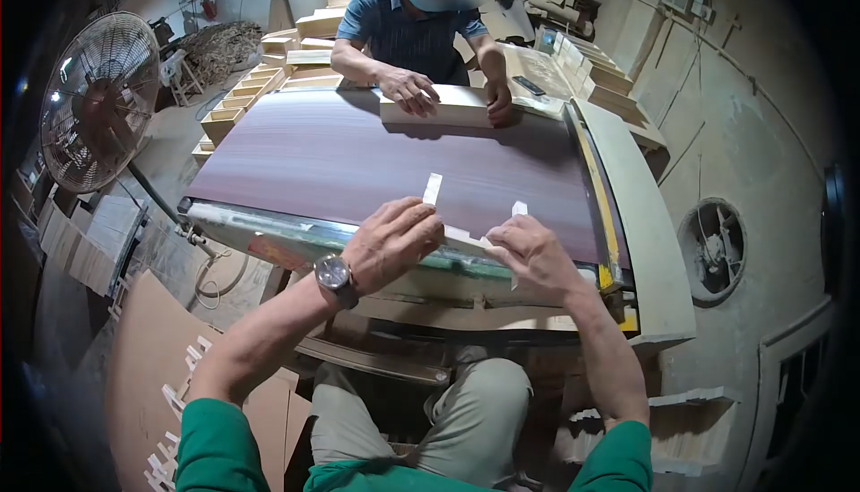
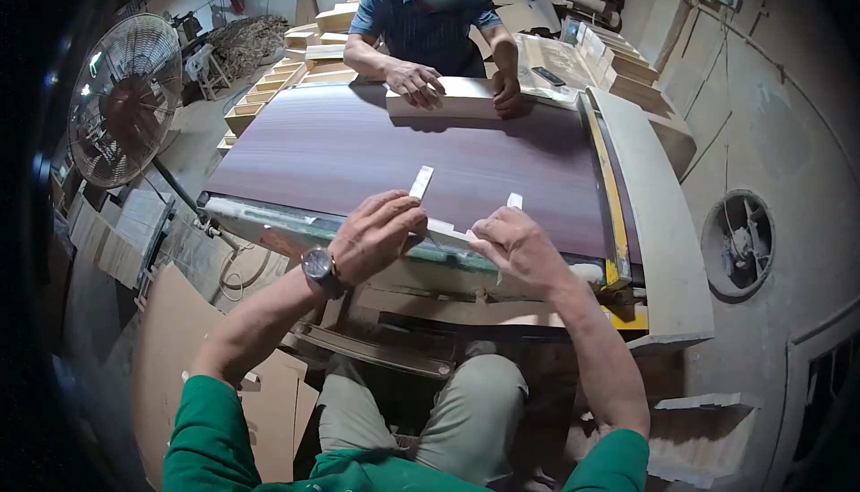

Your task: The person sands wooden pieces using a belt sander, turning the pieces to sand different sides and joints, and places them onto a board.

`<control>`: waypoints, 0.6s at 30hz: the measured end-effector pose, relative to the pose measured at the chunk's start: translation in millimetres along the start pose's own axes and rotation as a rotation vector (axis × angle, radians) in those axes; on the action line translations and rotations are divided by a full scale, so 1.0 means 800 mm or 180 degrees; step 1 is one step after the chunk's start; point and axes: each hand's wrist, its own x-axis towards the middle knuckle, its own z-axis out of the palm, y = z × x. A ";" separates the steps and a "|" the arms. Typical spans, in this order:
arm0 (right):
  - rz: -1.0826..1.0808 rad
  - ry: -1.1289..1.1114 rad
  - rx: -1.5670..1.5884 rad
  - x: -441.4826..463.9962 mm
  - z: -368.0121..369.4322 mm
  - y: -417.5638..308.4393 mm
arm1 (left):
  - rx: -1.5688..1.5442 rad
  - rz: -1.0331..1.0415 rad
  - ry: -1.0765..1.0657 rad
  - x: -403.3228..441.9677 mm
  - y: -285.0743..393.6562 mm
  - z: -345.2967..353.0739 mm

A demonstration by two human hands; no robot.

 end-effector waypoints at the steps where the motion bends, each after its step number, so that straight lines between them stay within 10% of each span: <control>1: 0.0603 -0.0223 0.0573 0.004 -0.016 -0.011 | -0.0145 0.0171 0.0295 0.010 -0.004 -0.005; 3: 0.1227 -0.0449 0.1144 0.004 -0.024 0.001 | -0.0320 0.0195 0.0385 0.029 -0.003 -0.025; 6: 0.0910 0.1083 0.2275 -0.001 -0.025 0.029 | -0.1480 -0.1033 -0.0079 0.037 -0.017 -0.038; 8: 0.0737 0.2033 -0.0186 0.014 -0.041 -0.004 | -0.1847 -0.1442 -0.0070 0.047 -0.027 -0.037; 11: -0.0360 0.1249 -0.1149 0.021 -0.022 -0.016 | -0.2553 -0.1968 -0.0243 0.063 -0.040 -0.033; 18: -0.0590 0.0923 -0.1569 0.039 -0.002 0.030 | -0.3565 -0.2415 -0.1079 0.061 -0.082 0.008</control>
